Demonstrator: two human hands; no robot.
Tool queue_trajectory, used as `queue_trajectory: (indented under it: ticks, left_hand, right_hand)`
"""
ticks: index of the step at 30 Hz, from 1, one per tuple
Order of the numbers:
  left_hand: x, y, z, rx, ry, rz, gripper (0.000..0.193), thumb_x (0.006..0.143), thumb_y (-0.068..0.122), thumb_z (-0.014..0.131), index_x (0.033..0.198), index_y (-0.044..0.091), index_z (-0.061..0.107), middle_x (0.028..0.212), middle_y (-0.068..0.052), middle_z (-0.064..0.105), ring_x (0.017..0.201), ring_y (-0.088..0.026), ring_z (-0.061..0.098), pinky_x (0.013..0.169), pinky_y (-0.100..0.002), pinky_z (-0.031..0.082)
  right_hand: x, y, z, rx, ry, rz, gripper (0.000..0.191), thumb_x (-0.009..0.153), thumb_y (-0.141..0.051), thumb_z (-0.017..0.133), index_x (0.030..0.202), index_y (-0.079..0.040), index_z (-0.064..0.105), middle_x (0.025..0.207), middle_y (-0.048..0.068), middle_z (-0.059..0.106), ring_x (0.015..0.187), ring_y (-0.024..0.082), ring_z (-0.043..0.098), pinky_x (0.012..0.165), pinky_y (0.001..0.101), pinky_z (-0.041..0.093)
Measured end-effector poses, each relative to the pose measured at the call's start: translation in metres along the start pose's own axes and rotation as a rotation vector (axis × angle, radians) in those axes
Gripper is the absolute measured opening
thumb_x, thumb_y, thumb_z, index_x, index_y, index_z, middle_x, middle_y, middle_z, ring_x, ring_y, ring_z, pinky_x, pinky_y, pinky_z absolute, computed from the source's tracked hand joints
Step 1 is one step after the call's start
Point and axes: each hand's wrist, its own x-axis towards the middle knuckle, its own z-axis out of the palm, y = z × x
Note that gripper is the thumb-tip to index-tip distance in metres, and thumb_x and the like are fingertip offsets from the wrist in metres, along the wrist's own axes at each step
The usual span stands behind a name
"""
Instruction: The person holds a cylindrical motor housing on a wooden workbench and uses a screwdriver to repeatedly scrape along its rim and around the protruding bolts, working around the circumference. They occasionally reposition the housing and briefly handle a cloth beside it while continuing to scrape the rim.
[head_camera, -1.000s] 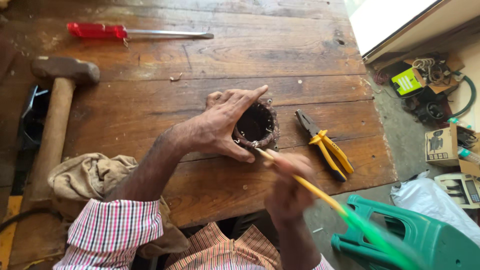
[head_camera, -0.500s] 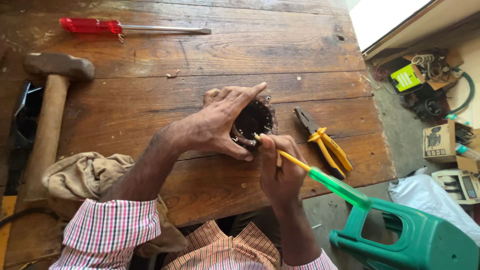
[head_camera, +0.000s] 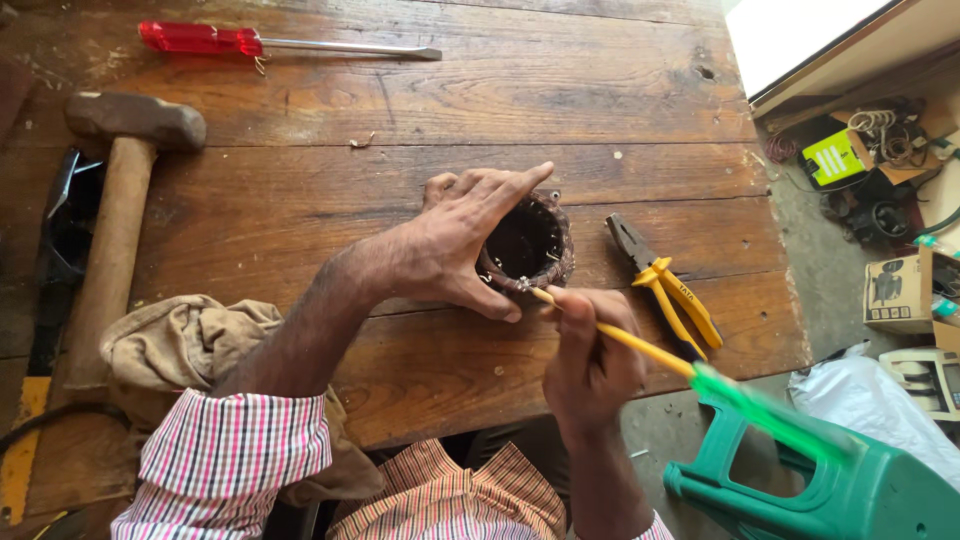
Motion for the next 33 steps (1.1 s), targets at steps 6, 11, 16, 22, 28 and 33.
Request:
queue_trajectory:
  ticks: [6,11,16,22,28,33]
  left_hand:
    - [0.001,0.002,0.002,-0.001,-0.020,-0.024,0.140,0.059,0.063,0.092,0.163,0.020,0.008,0.159,-0.018,0.036,0.151,-0.036,0.027,0.122,-0.061,0.009]
    - [0.001,0.002,0.002,0.004,-0.013,-0.011,0.144,0.057,0.065,0.093,0.162,0.019,0.005,0.160,-0.019,0.033,0.151,-0.037,0.025,0.121,-0.063,0.005]
    - [0.000,0.003,0.003,-0.011,-0.029,-0.027,0.144,0.058,0.064,0.092,0.163,0.019,0.005,0.161,-0.018,0.033,0.151,-0.038,0.023,0.122,-0.062,0.007]
    - [-0.001,0.005,0.000,-0.016,-0.006,-0.007,0.141,0.060,0.064,0.093,0.164,0.018,0.009,0.161,-0.018,0.035,0.153,-0.037,0.025,0.122,-0.061,0.010]
    - [-0.001,0.011,-0.001,-0.035,-0.024,-0.023,0.140,0.059,0.061,0.093,0.164,0.019,0.010,0.161,-0.017,0.035,0.152,-0.037,0.026,0.121,-0.060,0.008]
    - [-0.001,0.023,-0.009,-0.019,-0.021,-0.008,0.140,0.060,0.060,0.093,0.164,0.018,0.010,0.159,-0.019,0.036,0.151,-0.039,0.026,0.121,-0.057,0.010]
  right_hand:
    - [0.004,0.001,0.003,-0.135,-0.071,-0.191,0.009,0.110,-0.006,0.059,0.111,0.001,0.063,0.095,0.011,0.070,0.084,0.021,0.066,0.074,0.0316,0.054]
    - [0.001,-0.004,0.001,-0.002,0.071,-0.132,0.012,0.113,-0.008,0.053,0.108,-0.003,0.063,0.092,0.008,0.071,0.075,0.017,0.064,0.072,0.0300,0.056]
    - [-0.001,0.003,-0.002,-0.004,-0.035,-0.137,0.010,0.114,-0.011,0.056,0.110,-0.002,0.059,0.094,0.009,0.070,0.080,0.020,0.066,0.074,0.0317,0.055]
    - [-0.003,0.008,-0.003,0.030,-0.030,-0.153,0.015,0.111,-0.016,0.055,0.106,-0.002,0.058,0.087,0.012,0.069,0.074,0.020,0.067,0.064,0.0325,0.056]
    - [-0.011,0.011,-0.026,0.196,0.262,-0.058,0.022,0.114,-0.026,0.054,0.111,-0.004,0.055,0.106,0.016,0.070,0.080,0.020,0.067,0.065,0.0288,0.057]
    - [-0.022,0.015,-0.041,-0.175,0.213,-0.118,0.028,0.115,-0.031,0.052,0.118,-0.005,0.060,0.117,0.015,0.065,0.101,0.024,0.064,0.090,0.0364,0.055]
